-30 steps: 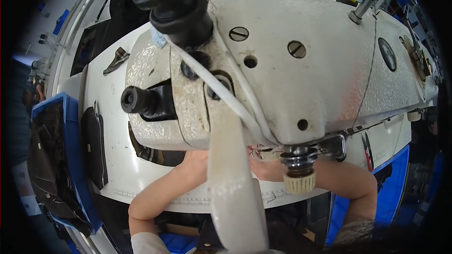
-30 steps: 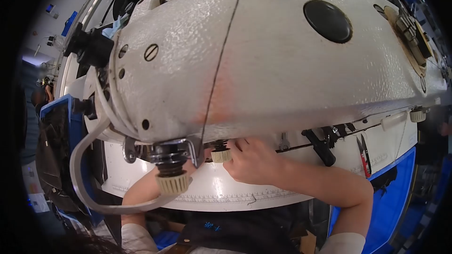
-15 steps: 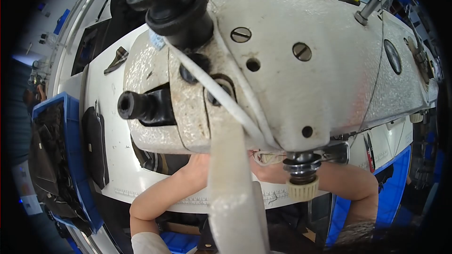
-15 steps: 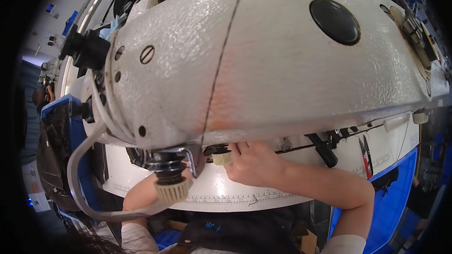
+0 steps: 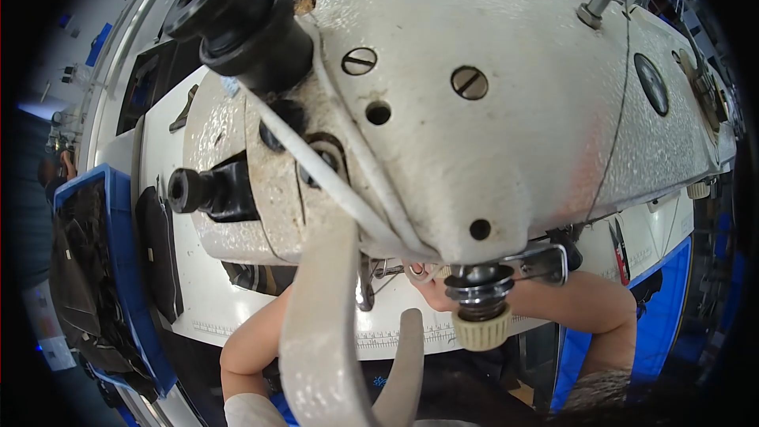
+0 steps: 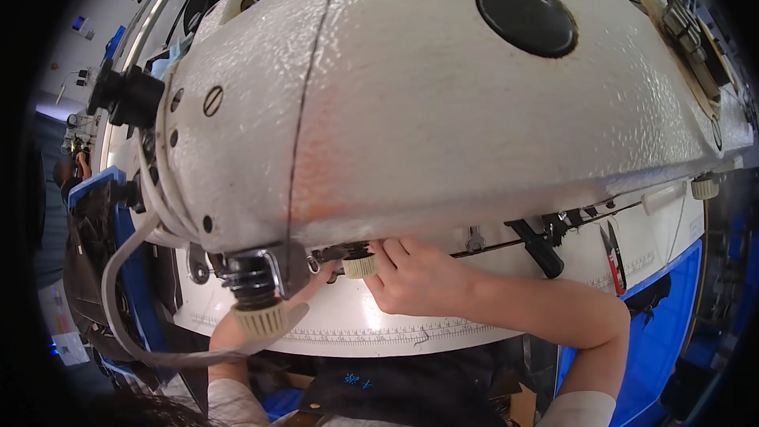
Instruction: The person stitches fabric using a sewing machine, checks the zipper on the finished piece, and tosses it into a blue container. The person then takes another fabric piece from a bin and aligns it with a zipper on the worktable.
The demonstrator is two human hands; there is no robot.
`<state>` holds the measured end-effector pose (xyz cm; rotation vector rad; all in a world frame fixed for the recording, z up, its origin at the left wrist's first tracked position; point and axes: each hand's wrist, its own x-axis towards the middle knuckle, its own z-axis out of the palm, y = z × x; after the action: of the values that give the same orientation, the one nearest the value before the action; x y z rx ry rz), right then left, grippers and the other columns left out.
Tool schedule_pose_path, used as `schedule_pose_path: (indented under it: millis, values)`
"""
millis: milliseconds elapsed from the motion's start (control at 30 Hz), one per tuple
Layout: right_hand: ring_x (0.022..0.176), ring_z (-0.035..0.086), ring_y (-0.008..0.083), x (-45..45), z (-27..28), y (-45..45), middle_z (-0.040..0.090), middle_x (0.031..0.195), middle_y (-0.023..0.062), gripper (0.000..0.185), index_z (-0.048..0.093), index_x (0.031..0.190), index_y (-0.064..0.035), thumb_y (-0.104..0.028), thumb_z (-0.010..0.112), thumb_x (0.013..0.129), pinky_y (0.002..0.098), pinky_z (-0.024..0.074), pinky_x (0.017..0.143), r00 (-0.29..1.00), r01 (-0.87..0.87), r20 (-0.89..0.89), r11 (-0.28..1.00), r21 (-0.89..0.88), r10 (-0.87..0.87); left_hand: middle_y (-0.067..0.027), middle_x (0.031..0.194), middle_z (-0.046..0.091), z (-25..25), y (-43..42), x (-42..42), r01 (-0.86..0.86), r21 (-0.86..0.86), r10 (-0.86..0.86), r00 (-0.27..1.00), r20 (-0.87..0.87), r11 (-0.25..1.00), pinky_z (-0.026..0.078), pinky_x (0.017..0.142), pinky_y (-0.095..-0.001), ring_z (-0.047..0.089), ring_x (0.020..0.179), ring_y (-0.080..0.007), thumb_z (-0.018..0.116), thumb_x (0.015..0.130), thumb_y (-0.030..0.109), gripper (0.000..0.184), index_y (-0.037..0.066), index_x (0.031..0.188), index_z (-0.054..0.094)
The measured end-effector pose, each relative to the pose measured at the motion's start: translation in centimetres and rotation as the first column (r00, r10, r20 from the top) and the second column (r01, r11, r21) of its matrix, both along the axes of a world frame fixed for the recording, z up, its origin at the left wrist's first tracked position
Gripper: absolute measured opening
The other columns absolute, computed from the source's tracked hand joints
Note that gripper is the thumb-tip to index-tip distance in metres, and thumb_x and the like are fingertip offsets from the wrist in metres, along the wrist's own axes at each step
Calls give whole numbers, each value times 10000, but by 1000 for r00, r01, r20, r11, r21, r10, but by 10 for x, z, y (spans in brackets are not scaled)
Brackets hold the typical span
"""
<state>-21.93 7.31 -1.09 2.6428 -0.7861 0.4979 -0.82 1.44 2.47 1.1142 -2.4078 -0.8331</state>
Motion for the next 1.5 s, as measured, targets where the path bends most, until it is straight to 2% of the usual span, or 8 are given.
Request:
schedule_pose_path:
  millis: [167,300,600,767,1000,1200,1400,1500]
  values:
    - [610,586,205,11,-28,7,645,764,176,149,501,565,-50,-171,588,564,296,469,569,991,23,129,997,79,-33,-140,730,614,-3,-7,-1,108,-109,-100,992,75,988,493,567,-366,613,644,-297,630,701,48,175,32,875,646]
    - [591,585,196,1,15,2,602,718,156,179,462,525,-56,-192,578,514,296,473,530,991,61,108,988,139,-76,-139,756,612,-6,-12,-1,147,-151,-134,986,96,977,494,586,-367,611,668,-296,634,702,57,197,41,898,644]
    - [642,626,251,1,17,3,642,836,247,167,516,581,-29,-175,592,606,294,483,559,996,53,56,986,159,-63,-138,814,607,11,11,1,239,-157,-220,967,130,958,495,629,-370,606,723,-296,642,702,76,248,59,949,638]
    - [653,631,246,-1,17,2,648,829,230,161,533,606,-18,-167,591,622,297,489,572,995,38,85,985,168,-53,-137,846,605,26,41,9,325,-108,-311,942,128,940,496,653,-372,604,754,-295,646,702,87,277,69,977,635]
    - [653,632,234,0,19,4,653,824,221,158,561,634,-8,-163,590,626,296,496,590,996,49,61,981,186,-61,-137,891,601,3,1,1,235,-192,-214,969,121,953,497,687,-374,600,796,-295,653,702,102,317,84,1017,631]
    - [660,607,220,-2,14,3,639,824,164,143,556,635,-16,-154,595,625,289,489,602,984,46,164,987,152,-71,-136,930,598,-3,-5,-1,216,-158,-200,973,112,964,497,716,-376,597,833,-294,658,702,115,352,96,1052,627]
    - [688,561,209,-4,18,-3,590,810,95,130,562,636,-6,-108,616,576,281,478,584,859,259,440,963,74,-264,-135,969,595,-2,6,-4,222,-62,-216,973,81,973,498,745,-378,594,870,-294,663,702,128,387,108,1086,623]
    - [723,554,205,-5,10,-3,593,812,100,128,560,602,-13,-105,611,528,279,479,569,914,128,365,979,158,-178,-134,988,593,0,14,-5,227,10,-227,971,69,974,499,759,-379,592,888,-294,666,702,134,404,115,1103,621]
